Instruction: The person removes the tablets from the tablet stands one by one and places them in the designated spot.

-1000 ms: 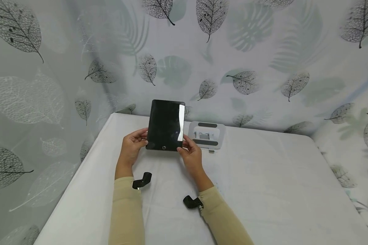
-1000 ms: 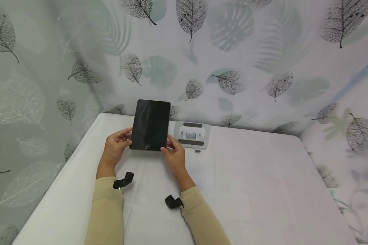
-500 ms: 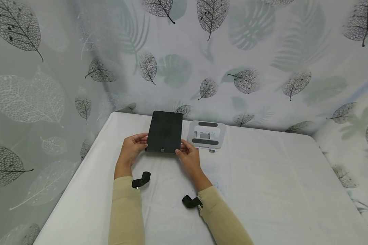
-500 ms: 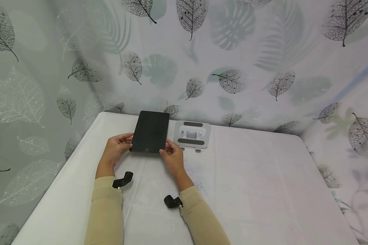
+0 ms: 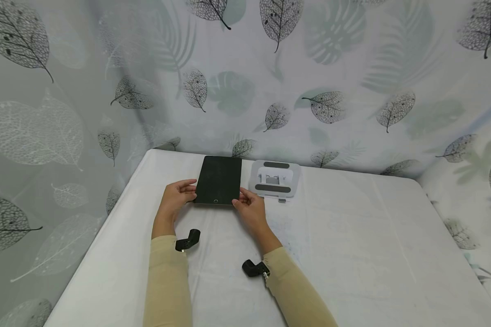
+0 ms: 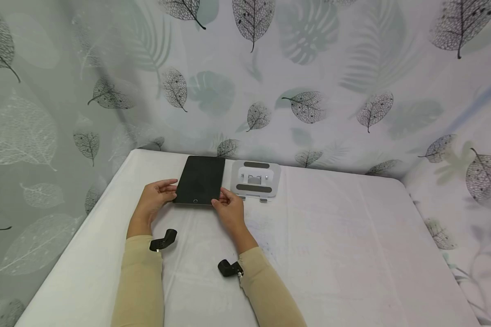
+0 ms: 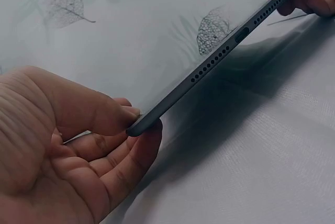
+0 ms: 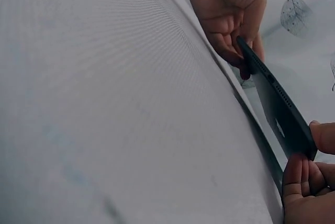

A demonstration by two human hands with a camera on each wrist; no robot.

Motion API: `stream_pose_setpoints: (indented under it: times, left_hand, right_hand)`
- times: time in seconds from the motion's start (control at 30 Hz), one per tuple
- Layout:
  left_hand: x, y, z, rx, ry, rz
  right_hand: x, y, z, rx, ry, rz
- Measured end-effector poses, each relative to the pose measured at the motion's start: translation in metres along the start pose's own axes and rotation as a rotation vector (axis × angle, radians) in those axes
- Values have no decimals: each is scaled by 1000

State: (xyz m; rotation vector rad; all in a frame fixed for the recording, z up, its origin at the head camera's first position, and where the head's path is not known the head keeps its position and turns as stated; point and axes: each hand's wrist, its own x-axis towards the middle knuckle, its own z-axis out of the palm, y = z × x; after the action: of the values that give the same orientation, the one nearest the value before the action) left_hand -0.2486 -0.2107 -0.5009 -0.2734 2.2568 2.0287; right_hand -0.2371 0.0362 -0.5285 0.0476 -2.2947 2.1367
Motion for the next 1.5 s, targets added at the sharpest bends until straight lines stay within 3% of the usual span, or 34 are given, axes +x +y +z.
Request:
stream_pose_setpoints:
  times: [0.5, 0.8, 0.93, 1.5]
  left_hand:
    - [3, -5, 1, 146, 39, -10]
    - [5, -3, 6, 191, 83, -53]
    - [4, 0, 10, 264, 113, -46]
    - [-2, 12, 23, 439, 217, -19]
  right_hand:
    - [-4, -1, 4, -242, 21, 34]
    - [-10, 0, 5, -226, 106, -8]
    - [-13, 0, 5, -255, 124, -51]
    - [-15, 1, 6, -327, 101, -104]
